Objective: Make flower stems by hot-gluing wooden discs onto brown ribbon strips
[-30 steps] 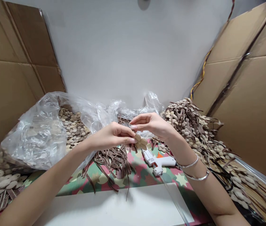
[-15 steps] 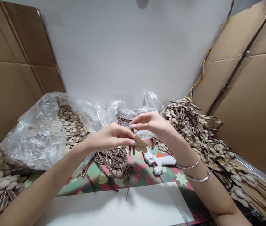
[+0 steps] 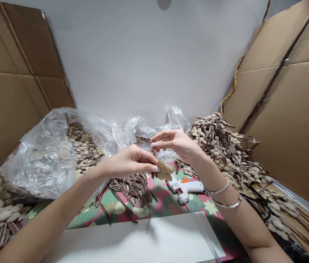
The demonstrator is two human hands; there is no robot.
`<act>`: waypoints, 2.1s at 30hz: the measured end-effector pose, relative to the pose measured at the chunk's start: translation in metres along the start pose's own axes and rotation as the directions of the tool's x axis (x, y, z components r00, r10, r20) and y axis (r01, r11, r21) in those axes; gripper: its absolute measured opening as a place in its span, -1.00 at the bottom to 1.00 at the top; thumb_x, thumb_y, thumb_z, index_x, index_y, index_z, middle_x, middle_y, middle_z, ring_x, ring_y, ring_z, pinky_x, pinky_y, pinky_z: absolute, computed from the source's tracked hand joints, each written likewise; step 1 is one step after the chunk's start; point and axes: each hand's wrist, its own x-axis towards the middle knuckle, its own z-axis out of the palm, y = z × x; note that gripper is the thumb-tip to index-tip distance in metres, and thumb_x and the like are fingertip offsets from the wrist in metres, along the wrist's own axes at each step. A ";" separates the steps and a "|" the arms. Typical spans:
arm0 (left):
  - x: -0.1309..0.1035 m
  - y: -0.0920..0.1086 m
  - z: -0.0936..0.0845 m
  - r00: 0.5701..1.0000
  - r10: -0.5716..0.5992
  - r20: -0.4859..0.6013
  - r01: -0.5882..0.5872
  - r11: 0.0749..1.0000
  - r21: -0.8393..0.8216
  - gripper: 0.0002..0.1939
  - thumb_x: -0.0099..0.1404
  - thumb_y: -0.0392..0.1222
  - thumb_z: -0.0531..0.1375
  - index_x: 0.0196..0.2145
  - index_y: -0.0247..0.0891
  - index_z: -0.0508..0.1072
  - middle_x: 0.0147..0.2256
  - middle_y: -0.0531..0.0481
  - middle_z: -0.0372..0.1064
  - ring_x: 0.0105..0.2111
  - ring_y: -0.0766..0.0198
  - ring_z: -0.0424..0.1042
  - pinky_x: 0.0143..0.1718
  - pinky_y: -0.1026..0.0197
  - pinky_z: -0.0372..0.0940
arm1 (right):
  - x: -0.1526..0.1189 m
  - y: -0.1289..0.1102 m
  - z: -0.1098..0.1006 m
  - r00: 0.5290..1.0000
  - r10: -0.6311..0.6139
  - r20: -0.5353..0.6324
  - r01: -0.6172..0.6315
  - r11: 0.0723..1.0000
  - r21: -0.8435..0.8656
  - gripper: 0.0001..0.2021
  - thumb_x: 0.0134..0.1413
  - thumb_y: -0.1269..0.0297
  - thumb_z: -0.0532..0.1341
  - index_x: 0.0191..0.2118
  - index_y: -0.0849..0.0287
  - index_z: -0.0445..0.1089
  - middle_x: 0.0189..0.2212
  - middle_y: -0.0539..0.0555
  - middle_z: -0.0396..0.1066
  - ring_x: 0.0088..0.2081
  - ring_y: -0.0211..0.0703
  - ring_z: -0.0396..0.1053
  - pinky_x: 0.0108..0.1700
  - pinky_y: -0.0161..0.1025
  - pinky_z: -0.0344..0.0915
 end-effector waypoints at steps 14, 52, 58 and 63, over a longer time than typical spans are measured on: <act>0.001 0.004 0.000 0.997 -0.013 -0.082 0.012 1.000 -0.019 -0.73 0.18 -0.16 0.14 -0.22 -0.31 0.52 -0.32 -0.10 0.49 -0.33 0.24 0.40 -0.30 0.24 0.27 | -0.003 -0.005 0.003 1.000 0.018 -0.019 -0.018 1.000 -0.002 -0.77 -0.30 0.30 0.38 -0.37 0.17 0.47 -0.48 0.04 0.46 -0.40 -0.20 0.40 -0.35 -0.26 0.30; -0.021 0.027 0.002 0.815 0.167 -0.555 -0.017 0.964 0.264 -0.81 0.20 -0.19 0.10 -0.41 -0.33 0.47 -0.44 -0.02 0.45 -0.47 0.34 0.37 -0.45 0.30 0.25 | -0.037 -0.029 0.017 0.993 -0.119 0.005 0.118 0.979 -0.163 -0.65 -0.05 0.17 0.28 -0.29 0.10 0.05 -0.67 -0.15 0.17 -0.61 -0.36 0.05 -0.59 -0.32 -0.04; -0.020 0.026 0.006 0.819 0.169 -0.549 -0.009 0.959 0.282 -0.79 0.21 -0.18 0.11 -0.35 -0.34 0.49 -0.39 -0.04 0.48 -0.45 0.31 0.41 -0.43 0.28 0.27 | -0.035 -0.027 0.019 0.993 -0.114 -0.013 0.109 0.978 -0.179 -0.67 -0.02 0.21 0.25 -0.34 0.09 0.01 -0.67 -0.15 0.14 -0.63 -0.38 0.00 -0.60 -0.32 -0.07; -0.020 0.026 0.009 0.817 0.179 -0.548 -0.029 0.962 0.272 -0.81 0.20 -0.20 0.11 -0.35 -0.35 0.48 -0.36 -0.09 0.50 -0.42 0.27 0.44 -0.39 0.25 0.33 | -0.034 -0.023 0.020 0.995 -0.104 -0.007 0.101 0.977 -0.188 -0.68 -0.02 0.23 0.24 -0.35 0.08 -0.01 -0.68 -0.16 0.11 -0.65 -0.38 -0.04 -0.63 -0.31 -0.12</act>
